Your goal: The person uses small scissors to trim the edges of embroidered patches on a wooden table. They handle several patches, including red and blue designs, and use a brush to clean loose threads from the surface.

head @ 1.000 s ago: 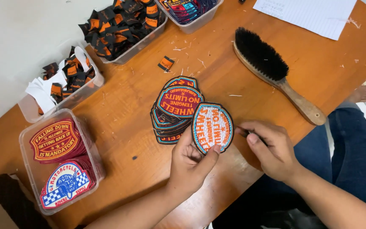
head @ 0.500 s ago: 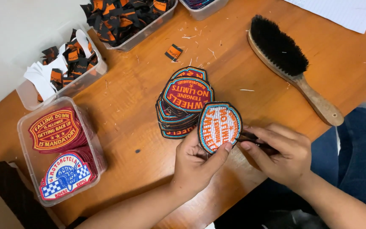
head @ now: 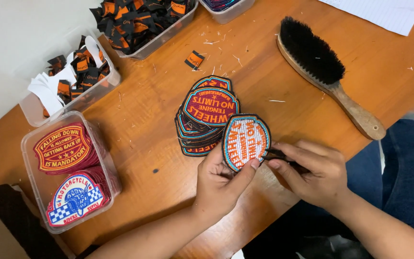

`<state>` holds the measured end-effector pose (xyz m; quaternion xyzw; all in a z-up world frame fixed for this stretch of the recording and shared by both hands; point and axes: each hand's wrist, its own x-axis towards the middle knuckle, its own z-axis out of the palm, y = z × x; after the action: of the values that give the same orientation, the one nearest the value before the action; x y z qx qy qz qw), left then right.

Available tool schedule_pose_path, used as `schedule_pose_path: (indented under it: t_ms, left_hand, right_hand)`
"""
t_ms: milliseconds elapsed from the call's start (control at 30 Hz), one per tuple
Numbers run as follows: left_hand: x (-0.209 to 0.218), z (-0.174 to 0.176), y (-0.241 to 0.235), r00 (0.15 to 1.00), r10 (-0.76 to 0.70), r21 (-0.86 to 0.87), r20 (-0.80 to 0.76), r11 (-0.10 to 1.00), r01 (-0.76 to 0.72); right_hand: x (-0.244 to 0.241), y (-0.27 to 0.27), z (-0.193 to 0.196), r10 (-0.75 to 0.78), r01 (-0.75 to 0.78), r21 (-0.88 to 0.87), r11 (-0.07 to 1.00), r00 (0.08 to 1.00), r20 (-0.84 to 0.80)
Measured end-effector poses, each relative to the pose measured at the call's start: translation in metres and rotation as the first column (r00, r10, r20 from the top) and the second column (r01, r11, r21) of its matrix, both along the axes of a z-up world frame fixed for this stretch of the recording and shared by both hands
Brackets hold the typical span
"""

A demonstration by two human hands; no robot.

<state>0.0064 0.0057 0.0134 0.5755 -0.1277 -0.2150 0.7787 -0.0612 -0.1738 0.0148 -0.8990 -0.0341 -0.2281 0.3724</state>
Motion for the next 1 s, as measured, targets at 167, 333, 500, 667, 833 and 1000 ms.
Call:
schedule_pose_path:
  t_ms: [167, 333, 500, 667, 833, 1000]
  left_hand:
    - [-0.0016, -0.0039, 0.0004, 1.0, 0.014, 0.013, -0.011, 1.0, -0.014]
    - [-0.0018, -0.0044, -0.0005, 1.0, 0.02, 0.019, -0.021, 1.0, -0.019]
    - [-0.0019, -0.0045, 0.0, 0.999, 0.031, 0.056, -0.023, 0.998, -0.03]
    - [0.001, -0.0051, -0.0011, 0.999, 0.037, -0.011, -0.039, 0.999, -0.038]
    - [0.0052, -0.0021, -0.0015, 0.997, 0.017, -0.133, -0.072, 0.991, -0.027]
    - [0.0059, -0.0022, -0.0007, 0.998, 0.006, -0.135, -0.056, 0.991, -0.013]
  right_hand:
    - [-0.002, -0.0019, -0.0033, 0.027, -0.027, -0.004, 1.0, 1.0, 0.002]
    - [-0.0019, -0.0014, -0.0036, 0.03, -0.029, -0.022, 0.999, 0.999, 0.029]
    - [-0.002, -0.0021, -0.0053, 0.041, -0.038, -0.104, 0.994, 0.999, 0.02]
    - [-0.0006, 0.0011, -0.0018, 0.026, -0.023, -0.127, 0.992, 0.999, 0.024]
    - [0.001, 0.0021, -0.0008, 0.022, -0.025, -0.127, 0.992, 1.0, -0.018]
    - [0.0026, 0.0025, -0.0006, 0.042, -0.046, -0.106, 0.993, 0.998, -0.041]
